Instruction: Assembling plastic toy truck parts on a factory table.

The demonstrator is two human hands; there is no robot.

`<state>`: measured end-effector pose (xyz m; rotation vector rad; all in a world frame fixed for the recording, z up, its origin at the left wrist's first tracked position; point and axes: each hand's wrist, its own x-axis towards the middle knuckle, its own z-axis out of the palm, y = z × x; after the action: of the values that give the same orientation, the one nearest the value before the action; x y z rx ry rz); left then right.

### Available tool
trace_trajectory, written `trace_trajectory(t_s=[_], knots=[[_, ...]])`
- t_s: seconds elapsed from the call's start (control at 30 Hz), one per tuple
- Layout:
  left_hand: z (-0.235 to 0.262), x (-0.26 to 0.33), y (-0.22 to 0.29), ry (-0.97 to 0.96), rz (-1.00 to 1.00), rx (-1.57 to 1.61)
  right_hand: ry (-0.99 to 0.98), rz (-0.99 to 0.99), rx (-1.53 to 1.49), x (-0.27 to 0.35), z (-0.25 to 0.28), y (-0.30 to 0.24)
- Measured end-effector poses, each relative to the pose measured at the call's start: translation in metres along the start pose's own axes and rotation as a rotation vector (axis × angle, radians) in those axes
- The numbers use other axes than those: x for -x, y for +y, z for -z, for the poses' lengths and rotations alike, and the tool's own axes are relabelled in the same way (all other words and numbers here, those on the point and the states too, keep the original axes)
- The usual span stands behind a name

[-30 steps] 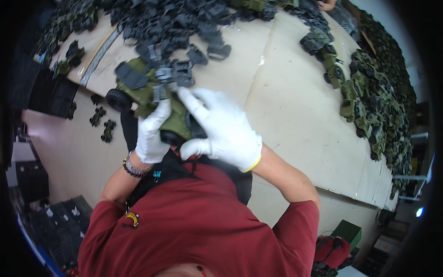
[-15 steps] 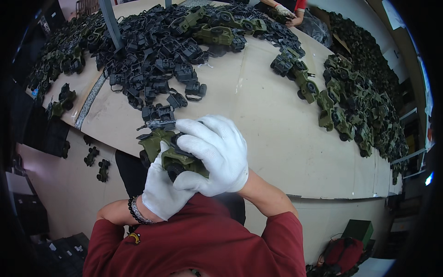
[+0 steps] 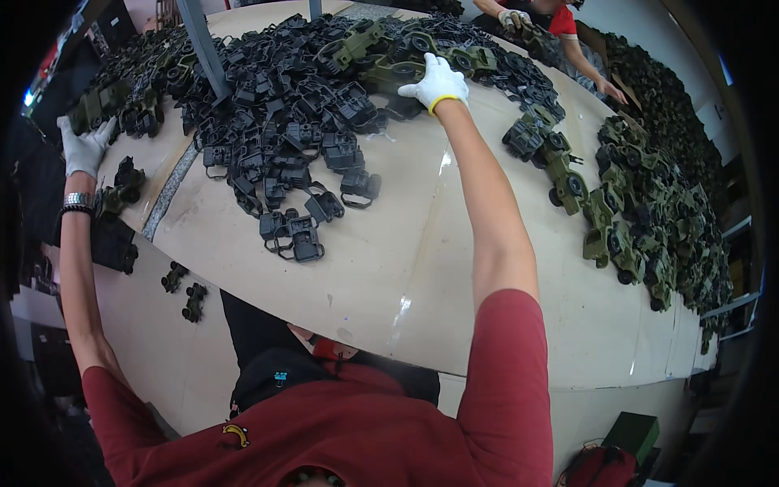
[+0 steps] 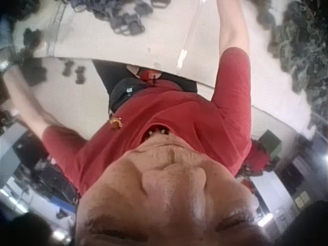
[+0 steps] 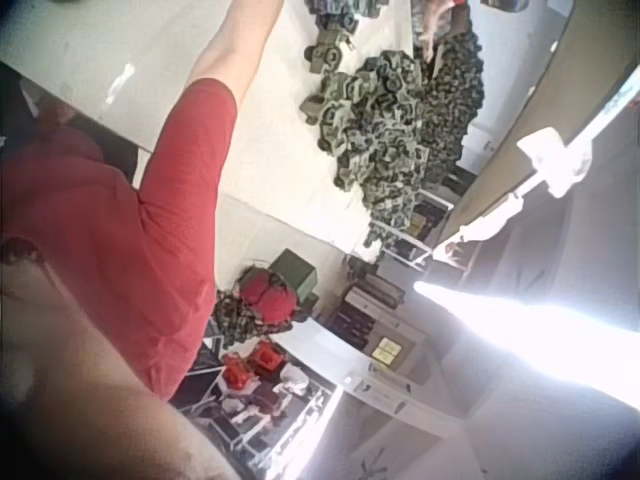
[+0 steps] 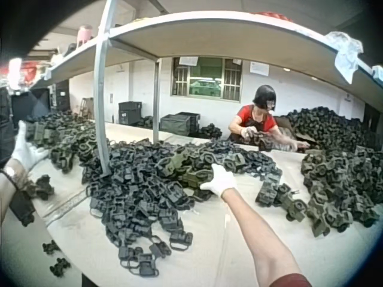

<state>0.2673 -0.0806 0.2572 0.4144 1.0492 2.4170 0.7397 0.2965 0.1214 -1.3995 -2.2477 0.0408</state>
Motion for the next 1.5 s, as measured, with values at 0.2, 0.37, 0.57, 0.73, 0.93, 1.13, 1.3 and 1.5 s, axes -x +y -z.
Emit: trace_trajectory(t_s=[0.2,0.37,0.57,0.73,0.93,1.13,1.3,1.5], knots=[[-0.006,0.092,-0.107,-0.262,0.287,-0.348,-0.057,-0.016,-0.104,0.0,-0.02,0.012],[-0.01,0.204,-0.191,-0.392,0.586,-0.278,0.098,-0.095,-0.455,0.054,-0.006,0.042],[-0.029,0.284,-0.223,-0.6,0.814,-0.248,-0.057,-0.328,-1.181,0.158,0.069,0.027],[-0.04,0.329,-0.241,-0.623,0.856,0.231,0.257,0.306,-0.486,0.277,0.104,-0.056],[-0.024,0.34,-0.213,-0.328,0.963,0.312,0.2,0.808,-0.51,0.325,0.122,-0.09],[0.017,0.339,-0.196,-0.431,0.942,0.331,0.045,0.247,-0.452,0.221,0.014,-0.043],[0.034,0.346,-0.205,-0.333,0.916,0.369,-0.041,0.423,-0.14,0.216,-0.025,-0.055],[0.039,0.346,-0.2,-0.316,0.91,0.341,-0.198,0.259,0.205,0.262,0.031,-0.052]])
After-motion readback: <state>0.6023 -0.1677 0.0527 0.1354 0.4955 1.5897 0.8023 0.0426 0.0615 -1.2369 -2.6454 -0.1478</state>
